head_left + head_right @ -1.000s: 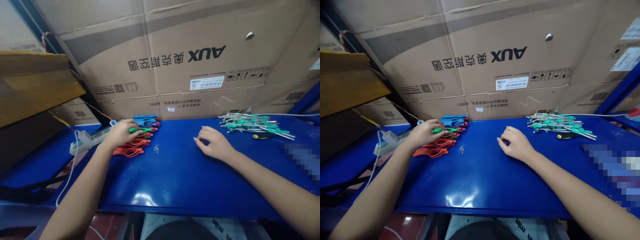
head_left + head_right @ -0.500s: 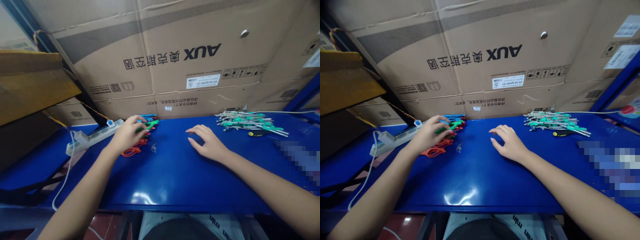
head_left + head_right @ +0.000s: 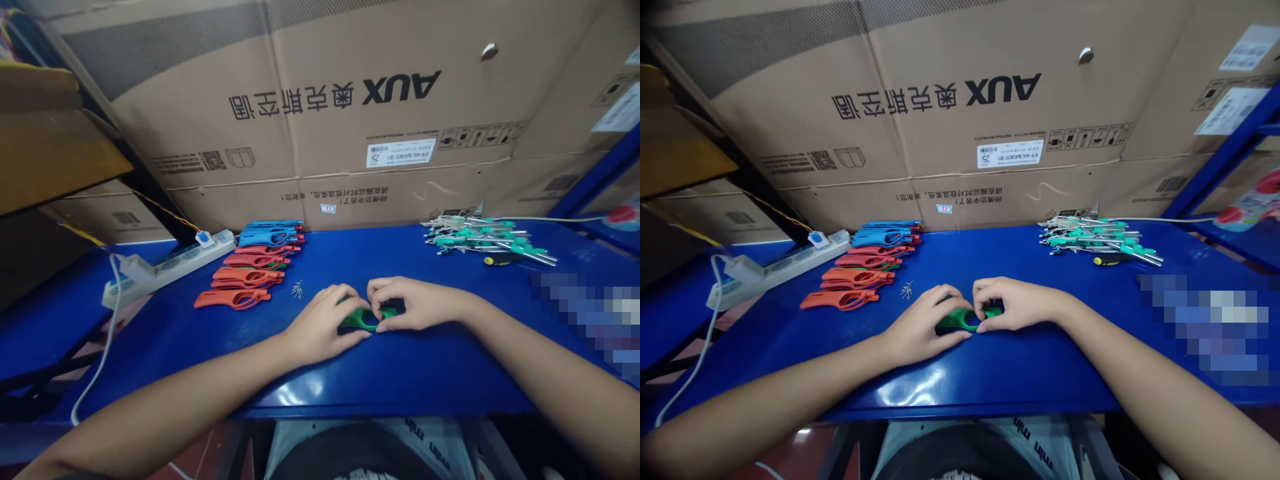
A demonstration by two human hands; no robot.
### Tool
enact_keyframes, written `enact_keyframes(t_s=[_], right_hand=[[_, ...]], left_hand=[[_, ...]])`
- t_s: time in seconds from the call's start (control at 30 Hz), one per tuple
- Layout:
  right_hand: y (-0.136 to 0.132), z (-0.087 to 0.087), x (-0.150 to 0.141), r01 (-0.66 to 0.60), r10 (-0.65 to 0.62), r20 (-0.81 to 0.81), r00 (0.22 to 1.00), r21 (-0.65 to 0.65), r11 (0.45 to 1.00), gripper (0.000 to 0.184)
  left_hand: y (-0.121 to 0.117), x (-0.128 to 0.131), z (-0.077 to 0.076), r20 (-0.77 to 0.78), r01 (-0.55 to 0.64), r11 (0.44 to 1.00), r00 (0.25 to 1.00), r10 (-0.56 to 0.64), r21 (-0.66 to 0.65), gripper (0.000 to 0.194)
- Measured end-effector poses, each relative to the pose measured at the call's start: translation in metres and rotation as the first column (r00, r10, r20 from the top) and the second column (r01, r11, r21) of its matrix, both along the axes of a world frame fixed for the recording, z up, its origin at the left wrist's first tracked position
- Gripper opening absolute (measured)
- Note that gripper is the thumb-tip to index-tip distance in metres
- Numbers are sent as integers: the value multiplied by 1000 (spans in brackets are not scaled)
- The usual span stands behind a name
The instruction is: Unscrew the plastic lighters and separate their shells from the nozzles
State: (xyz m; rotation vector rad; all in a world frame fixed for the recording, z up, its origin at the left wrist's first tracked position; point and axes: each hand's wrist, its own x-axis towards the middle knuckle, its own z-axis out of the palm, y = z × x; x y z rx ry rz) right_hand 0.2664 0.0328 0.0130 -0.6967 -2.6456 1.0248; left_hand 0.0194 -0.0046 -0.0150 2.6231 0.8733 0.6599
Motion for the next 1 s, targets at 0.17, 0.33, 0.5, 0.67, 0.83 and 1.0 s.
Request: enact_keyframes(t_s=[0.17, 0.33, 0.5, 0.67, 0.83, 1.0], right_hand=[[10, 5, 12, 89, -97, 58, 994, 137, 987, 14], [19, 5, 23, 171, -205, 96, 974, 281, 944, 17], [24, 0, 24, 189, -199, 6, 980, 291, 938, 23], [30, -3, 28, 420, -360, -217, 908, 444, 792, 24], [29, 11, 41, 480, -462, -159, 873, 452, 752, 31], [19, 14, 38, 217, -240, 194, 951, 132, 967, 32]], left_hand=[[16, -14, 4, 13, -59, 997, 998, 60, -49, 43], [26, -20, -3, 78, -113, 991, 990, 119, -76, 39], [29, -19, -7, 92, -129, 990, 987, 134, -56, 34], [30, -20, -11, 86, -162, 987, 983, 162, -7, 46], [33, -21, -15, 124, -162, 987, 979, 159, 8, 40], [35, -21, -15, 119, -142, 990, 983, 143, -11, 42]])
